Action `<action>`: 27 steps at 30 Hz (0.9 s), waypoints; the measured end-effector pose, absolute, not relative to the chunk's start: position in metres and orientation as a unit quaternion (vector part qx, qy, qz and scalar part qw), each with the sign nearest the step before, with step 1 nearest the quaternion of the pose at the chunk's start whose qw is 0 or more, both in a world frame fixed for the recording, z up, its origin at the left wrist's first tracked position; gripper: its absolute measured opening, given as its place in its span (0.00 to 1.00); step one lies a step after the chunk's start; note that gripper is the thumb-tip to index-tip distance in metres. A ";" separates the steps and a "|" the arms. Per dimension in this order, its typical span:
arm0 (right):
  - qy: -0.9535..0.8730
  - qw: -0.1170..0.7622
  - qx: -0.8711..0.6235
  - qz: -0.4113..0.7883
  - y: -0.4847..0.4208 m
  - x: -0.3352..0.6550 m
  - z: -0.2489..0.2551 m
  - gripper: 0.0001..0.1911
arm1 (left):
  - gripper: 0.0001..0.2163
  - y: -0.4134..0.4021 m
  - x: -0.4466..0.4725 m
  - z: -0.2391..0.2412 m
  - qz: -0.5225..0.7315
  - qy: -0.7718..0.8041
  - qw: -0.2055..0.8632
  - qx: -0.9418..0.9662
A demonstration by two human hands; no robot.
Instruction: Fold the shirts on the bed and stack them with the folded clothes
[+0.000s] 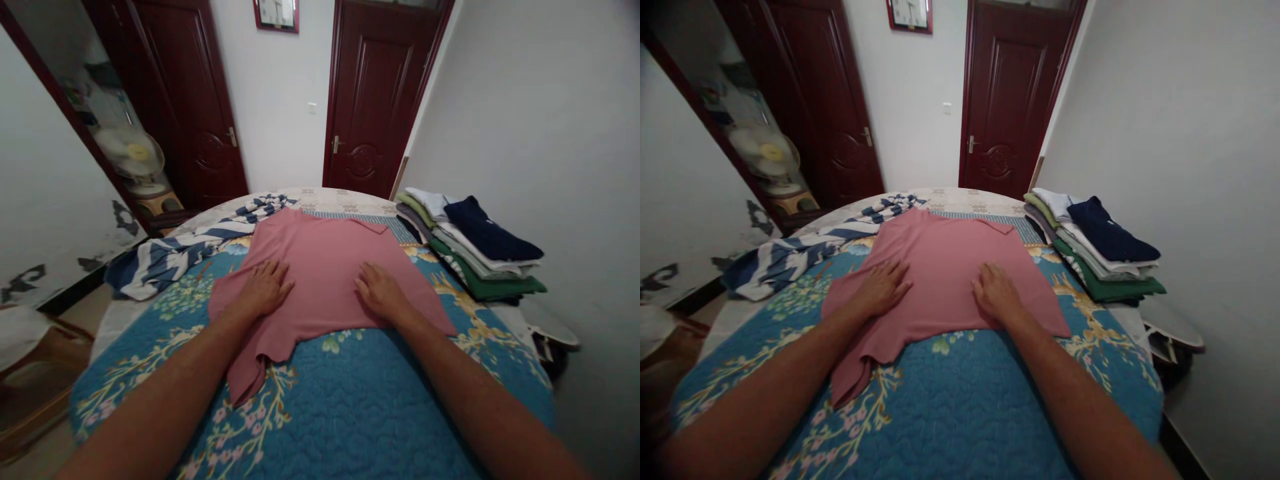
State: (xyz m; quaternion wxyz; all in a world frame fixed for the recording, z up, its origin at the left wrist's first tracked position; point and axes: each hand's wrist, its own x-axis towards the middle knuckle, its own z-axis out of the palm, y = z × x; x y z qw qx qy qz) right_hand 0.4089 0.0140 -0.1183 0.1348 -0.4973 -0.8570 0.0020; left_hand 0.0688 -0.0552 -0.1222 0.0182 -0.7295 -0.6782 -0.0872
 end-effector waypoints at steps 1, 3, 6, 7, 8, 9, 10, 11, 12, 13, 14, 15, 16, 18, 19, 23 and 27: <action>-0.869 0.120 -0.480 0.012 0.014 0.399 -0.124 0.32 | 0.31 -0.056 0.068 -0.125 -0.089 -0.677 0.018 -0.730; -0.880 0.092 -0.466 0.018 0.018 0.387 -0.135 0.33 | 0.31 -0.059 0.060 -0.127 -0.095 -0.675 0.014 -0.731; -0.870 0.066 -0.488 -0.002 0.036 0.389 -0.147 0.34 | 0.32 -0.061 0.038 -0.125 -0.094 -0.708 0.005 -0.700; -0.863 0.062 -0.501 -0.010 0.045 0.394 -0.149 0.34 | 0.32 -0.059 0.030 -0.124 -0.087 -0.724 0.001 -0.684; -0.856 0.058 -0.514 -0.016 0.055 0.401 -0.151 0.35 | 0.32 -0.057 0.022 -0.123 -0.079 -0.740 -0.005 -0.668; -0.847 0.055 -0.528 -0.022 0.066 0.408 -0.152 0.35 | 0.33 -0.055 0.014 -0.123 -0.070 -0.755 -0.011 -0.652; -0.839 0.052 -0.542 -0.028 0.076 0.417 -0.154 0.35 | 0.33 -0.052 0.008 -0.124 -0.064 -0.766 -0.015 -0.640; -0.829 0.050 -0.556 -0.032 0.086 0.426 -0.155 0.35 | 0.34 -0.049 0.002 -0.125 -0.059 -0.774 -0.018 -0.630; -0.819 0.048 -0.571 -0.034 0.096 0.436 -0.156 0.36 | 0.34 -0.047 -0.002 -0.126 -0.056 -0.780 -0.020 -0.623; -0.809 0.046 -0.585 -0.035 0.105 0.446 -0.157 0.36 | 0.34 -0.044 -0.005 -0.127 -0.055 -0.783 -0.022 -0.619; -0.799 0.043 -0.599 -0.034 0.113 0.456 -0.158 0.36 | 0.34 -0.042 -0.006 -0.128 -0.055 -0.786 -0.023 -0.616; -0.789 0.041 -0.612 -0.031 0.120 0.466 -0.159 0.36 | 0.35 -0.041 -0.007 -0.129 -0.054 -0.787 -0.024 -0.614; -0.779 0.040 -0.625 -0.027 0.127 0.475 -0.159 0.37 | 0.35 -0.040 -0.008 -0.129 -0.054 -0.788 -0.025 -0.613; -0.759 0.041 -0.650 -0.019 0.137 0.490 -0.160 0.38 | 0.35 -0.040 -0.008 -0.129 -0.052 -0.789 -0.024 -0.612; -0.749 0.043 -0.662 -0.015 0.141 0.496 -0.160 0.39 | 0.34 -0.040 -0.008 -0.129 -0.051 -0.789 -0.023 -0.612; -0.723 0.047 -0.689 0.001 0.151 0.509 -0.157 0.40 | 0.34 -0.040 -0.009 -0.129 -0.049 -0.791 -0.018 -0.610; -0.719 0.068 -0.691 0.005 0.151 0.511 -0.155 0.39 | 0.35 -0.037 -0.012 -0.131 -0.050 -0.792 -0.008 -0.609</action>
